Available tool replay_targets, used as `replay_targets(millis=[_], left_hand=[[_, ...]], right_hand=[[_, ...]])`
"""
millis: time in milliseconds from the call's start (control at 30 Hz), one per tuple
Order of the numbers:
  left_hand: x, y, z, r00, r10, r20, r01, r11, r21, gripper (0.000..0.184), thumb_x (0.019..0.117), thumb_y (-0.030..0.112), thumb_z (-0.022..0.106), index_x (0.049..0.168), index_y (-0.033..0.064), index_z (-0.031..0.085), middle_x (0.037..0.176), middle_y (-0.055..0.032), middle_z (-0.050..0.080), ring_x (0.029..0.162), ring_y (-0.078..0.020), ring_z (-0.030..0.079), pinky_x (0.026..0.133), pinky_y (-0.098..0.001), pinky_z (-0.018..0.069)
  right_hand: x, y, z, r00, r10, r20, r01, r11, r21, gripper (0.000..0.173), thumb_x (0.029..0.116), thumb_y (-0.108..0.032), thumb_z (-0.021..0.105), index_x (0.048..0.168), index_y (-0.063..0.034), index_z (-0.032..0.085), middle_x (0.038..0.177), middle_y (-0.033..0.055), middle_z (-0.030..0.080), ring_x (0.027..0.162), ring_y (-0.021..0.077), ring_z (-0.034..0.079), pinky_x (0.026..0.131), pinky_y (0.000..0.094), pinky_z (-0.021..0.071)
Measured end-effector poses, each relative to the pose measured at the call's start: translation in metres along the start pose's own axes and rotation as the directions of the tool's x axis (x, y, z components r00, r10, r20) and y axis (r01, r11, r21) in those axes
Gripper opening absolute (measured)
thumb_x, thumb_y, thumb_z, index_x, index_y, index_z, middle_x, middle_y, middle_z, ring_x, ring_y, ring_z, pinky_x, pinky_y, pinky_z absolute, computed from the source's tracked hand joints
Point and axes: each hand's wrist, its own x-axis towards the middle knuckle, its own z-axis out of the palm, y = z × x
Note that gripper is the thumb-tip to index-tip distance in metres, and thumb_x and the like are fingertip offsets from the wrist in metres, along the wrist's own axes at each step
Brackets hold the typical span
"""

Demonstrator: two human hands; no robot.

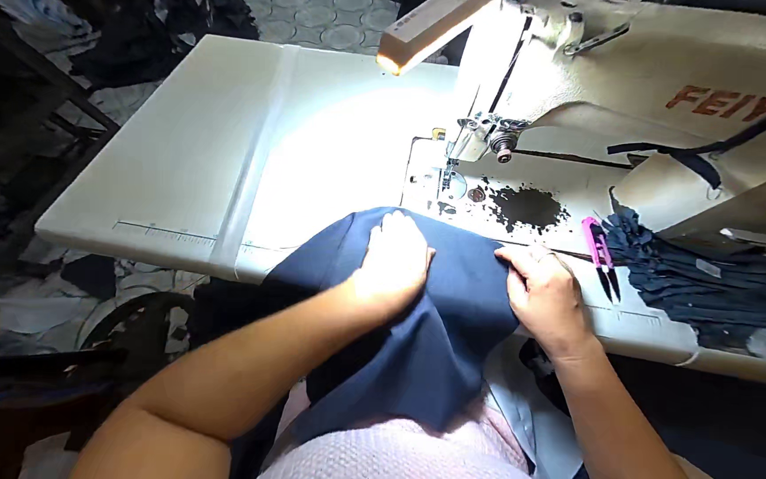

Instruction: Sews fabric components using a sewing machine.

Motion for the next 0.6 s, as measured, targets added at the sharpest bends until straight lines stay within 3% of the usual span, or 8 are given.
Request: replay_targets(millis=[33,100,200,267,367,467,600], left_hand=[[-0.007,0.001,0.012,0.999,-0.036,-0.003,0.036,0.999,-0.041,0.063,0.1109,0.037,0.037,0.148,-0.0136,0.041,0.153,-0.0342,0.041,0.146,-0.0489,0.037,0.112,-0.0670,0.0340],[-0.010,-0.009,0.026,0.999,-0.026,-0.037,0.023,0.995,-0.097,0.067,0.1095,0.042,0.035,0.157,-0.0050,0.032,0.164,-0.0265,0.029,0.155,-0.0444,0.023,0.117,-0.0721,0.0186],[0.001,-0.039,0.031,0.982,0.160,-0.099,-0.172,0.977,-0.128,0.064,0.1076,0.040,0.032,0.156,-0.0009,0.039,0.163,-0.0220,0.036,0.155,-0.0405,0.026,0.117,-0.0738,0.0172],[0.016,-0.061,0.033,0.935,0.326,-0.139,-0.343,0.931,-0.123,0.063,0.1076,0.040,0.030,0.154,0.0000,0.044,0.160,-0.0204,0.041,0.153,-0.0386,0.031,0.117,-0.0729,0.0197],[0.046,-0.083,0.020,0.846,0.531,-0.049,-0.533,0.836,-0.134,0.061,0.1082,0.039,0.029,0.155,0.0013,0.042,0.163,-0.0188,0.038,0.154,-0.0362,0.029,0.119,-0.0698,0.0173],[0.074,-0.092,0.012,0.752,0.659,-0.014,-0.654,0.744,-0.135,0.061,0.1076,0.039,0.030,0.154,0.0007,0.043,0.161,-0.0199,0.040,0.153,-0.0357,0.032,0.120,-0.0694,0.0190],[0.100,-0.095,0.006,0.694,0.719,0.040,-0.712,0.694,-0.110,0.061,0.1080,0.037,0.029,0.155,0.0012,0.042,0.163,-0.0184,0.038,0.154,-0.0339,0.030,0.121,-0.0677,0.0172]], right_hand=[[-0.003,-0.002,0.000,1.000,0.011,0.006,-0.011,1.000,0.001,0.032,0.0927,-0.002,0.053,0.114,-0.0057,0.077,0.106,0.0215,0.072,0.098,0.0404,0.070,0.084,0.0579,0.0546],[-0.011,-0.007,0.000,1.000,0.025,0.005,-0.025,1.000,-0.007,0.033,0.0915,-0.003,0.054,0.115,-0.0063,0.078,0.104,0.0216,0.072,0.095,0.0394,0.070,0.082,0.0566,0.0557],[-0.022,-0.024,0.001,0.999,0.035,-0.012,-0.035,0.998,-0.046,0.033,0.0897,-0.004,0.055,0.112,-0.0052,0.079,0.092,0.0204,0.070,0.082,0.0364,0.070,0.073,0.0507,0.0567],[-0.029,-0.037,0.004,0.998,0.037,-0.044,-0.040,0.996,-0.081,0.033,0.0886,-0.007,0.054,0.110,-0.0040,0.080,0.087,0.0179,0.071,0.077,0.0331,0.070,0.070,0.0462,0.0571],[-0.035,-0.055,0.011,0.993,0.052,-0.107,-0.065,0.991,-0.114,0.031,0.0869,-0.008,0.055,0.105,-0.0017,0.080,0.082,0.0148,0.071,0.074,0.0301,0.069,0.068,0.0418,0.0565],[-0.033,-0.069,0.018,0.985,0.081,-0.151,-0.104,0.983,-0.150,0.030,0.0865,-0.009,0.056,0.103,-0.0014,0.080,0.081,0.0137,0.072,0.075,0.0287,0.071,0.069,0.0397,0.0575],[-0.024,-0.076,0.023,0.978,0.107,-0.181,-0.138,0.975,-0.171,0.028,0.0853,-0.009,0.057,0.099,-0.0016,0.081,0.080,0.0131,0.073,0.073,0.0269,0.072,0.066,0.0381,0.0575]])
